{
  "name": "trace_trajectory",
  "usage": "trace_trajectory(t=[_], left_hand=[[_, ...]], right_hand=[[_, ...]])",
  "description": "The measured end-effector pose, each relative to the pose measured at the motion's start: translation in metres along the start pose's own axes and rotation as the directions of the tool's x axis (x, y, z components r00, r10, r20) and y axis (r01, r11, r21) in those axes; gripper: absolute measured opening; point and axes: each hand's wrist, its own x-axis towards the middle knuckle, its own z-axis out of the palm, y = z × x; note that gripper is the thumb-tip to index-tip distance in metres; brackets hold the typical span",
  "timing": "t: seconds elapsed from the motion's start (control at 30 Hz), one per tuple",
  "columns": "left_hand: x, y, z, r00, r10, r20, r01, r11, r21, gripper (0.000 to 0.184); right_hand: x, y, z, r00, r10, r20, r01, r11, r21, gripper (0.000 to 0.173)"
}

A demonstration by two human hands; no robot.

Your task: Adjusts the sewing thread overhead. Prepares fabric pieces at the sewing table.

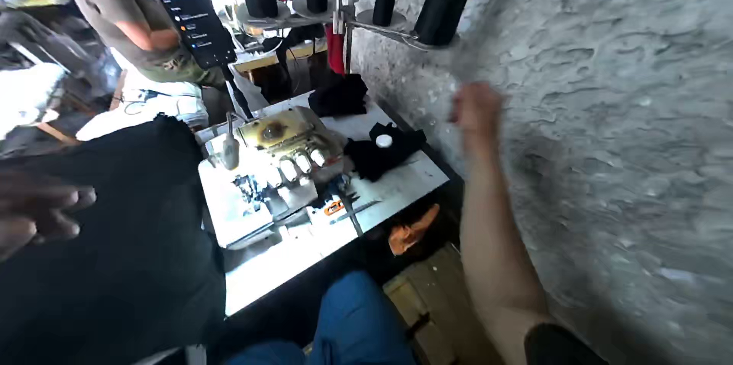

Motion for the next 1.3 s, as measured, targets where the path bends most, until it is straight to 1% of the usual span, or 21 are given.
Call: trace_trajectory(t=[0.03, 0.1, 0.17, 0.23, 0.3, 0.4, 0.43, 0.5, 0.57, 0.63, 0.73, 0.8, 0.87, 0.93, 1.0, 1.07, 1.1, 1.13, 1.17, 1.23, 1.3], left_hand=[[-0.030, -0.002, 0.015, 0.995, 0.099, -0.030, -0.102, 0.989, -0.109, 0.015], [-0.050, -0.045, 0.019, 0.925, 0.369, 0.096, -0.332, 0.903, -0.272, 0.024], [-0.055, -0.055, 0.045, 0.960, 0.272, -0.063, -0.280, 0.932, -0.229, 0.021], [-0.051, -0.059, 0.060, 0.975, 0.111, -0.192, -0.139, 0.980, -0.141, 0.019], [-0.044, -0.071, 0.062, 0.969, 0.053, -0.239, -0.080, 0.991, -0.107, 0.022], [-0.033, -0.097, 0.064, 0.964, 0.012, -0.264, -0.066, 0.978, -0.196, 0.024], [-0.023, -0.103, 0.065, 0.960, -0.002, -0.279, -0.056, 0.978, -0.199, 0.023], [0.006, -0.112, 0.064, 0.955, -0.031, -0.295, -0.011, 0.990, -0.142, 0.022], [0.047, -0.119, 0.059, 0.959, -0.045, -0.281, 0.032, 0.998, -0.051, 0.024], [0.088, -0.117, 0.056, 0.973, -0.062, -0.223, 0.073, 0.997, 0.037, 0.022], [0.139, -0.113, 0.055, 0.996, -0.033, -0.088, 0.045, 0.988, 0.147, 0.016], [0.162, -0.116, 0.057, 1.000, -0.002, -0.024, 0.006, 0.988, 0.153, 0.016], [0.175, -0.121, 0.058, 1.000, 0.016, 0.010, -0.017, 0.991, 0.130, 0.017], [0.182, -0.130, 0.064, 1.000, 0.009, 0.028, -0.011, 0.997, 0.076, 0.018], [0.189, -0.130, 0.073, 1.000, -0.029, 0.013, 0.029, 0.999, 0.021, 0.017], [0.191, -0.131, 0.078, 0.998, -0.057, -0.013, 0.057, 0.998, -0.005, 0.015], [0.190, -0.135, 0.078, 0.999, -0.044, -0.007, 0.044, 0.999, -0.005, 0.016], [0.190, -0.141, 0.076, 1.000, -0.011, 0.009, 0.011, 1.000, -0.002, 0.018], [0.190, -0.147, 0.073, 0.999, 0.025, 0.029, -0.024, 1.000, -0.009, 0.021], [0.189, -0.151, 0.067, 0.997, 0.063, 0.045, -0.062, 0.998, -0.022, 0.021], [0.187, -0.142, 0.060, 0.999, 0.026, 0.045, -0.026, 0.999, -0.022, 0.018]], right_hand=[[0.010, 0.028, 0.025, 0.985, 0.038, 0.171, -0.013, 0.989, -0.145, 0.037], [0.019, 0.076, 0.074, 0.925, 0.073, 0.372, 0.066, 0.936, -0.346, 0.042], [0.021, 0.109, 0.105, 0.852, 0.101, 0.513, 0.174, 0.871, -0.460, 0.056], [0.016, 0.130, 0.116, 0.801, 0.106, 0.590, 0.276, 0.808, -0.521, 0.053], [0.014, 0.128, 0.117, 0.785, 0.084, 0.614, 0.344, 0.765, -0.545, 0.046], [0.024, 0.111, 0.117, 0.805, 0.051, 0.590, 0.365, 0.742, -0.562, 0.046], [0.029, 0.105, 0.119, 0.830, 0.031, 0.557, 0.310, 0.805, -0.506, 0.047], [0.041, 0.084, 0.136, 0.871, 0.074, 0.485, 0.052, 0.969, -0.241, 0.044], [0.052, 0.066, 0.165, 0.843, 0.186, 0.504, -0.232, 0.972, 0.028, 0.041], [0.066, 0.056, 0.186, 0.828, 0.212, 0.520, -0.149, 0.976, -0.160, 0.044], [0.069, 0.062, 0.187, 0.801, 0.285, 0.526, 0.083, 0.818, -0.569, 0.054], [0.074, 0.082, 0.171, 0.777, 0.333, 0.533, 0.079, 0.790, -0.608, 0.047], [0.085, 0.095, 0.158, 0.729, 0.366, 0.578, -0.039, 0.865, -0.500, 0.038], [0.090, 0.089, 0.154, 0.662, 0.365, 0.654, -0.279, 0.931, -0.237, 0.034], [0.092, 0.088, 0.166, 0.599, 0.362, 0.714, -0.531, 0.847, 0.016, 0.033], [0.085, 0.080, 0.193, 0.590, 0.399, 0.701, -0.623, 0.778, 0.081, 0.027], [0.078, 0.079, 0.207, 0.637, 0.368, 0.678, -0.525, 0.851, 0.031, 0.028], [0.073, 0.082, 0.218, 0.705, 0.256, 0.661, -0.292, 0.955, -0.058, 0.026], [0.073, 0.087, 0.225, 0.722, 0.097, 0.685, 0.021, 0.987, -0.162, 0.022], [0.072, 0.096, 0.226, 0.596, -0.071, 0.800, 0.501, 0.811, -0.302, 0.024], [0.071, 0.106, 0.212, 0.508, -0.024, 0.861, 0.649, 0.669, -0.364, 0.026]])
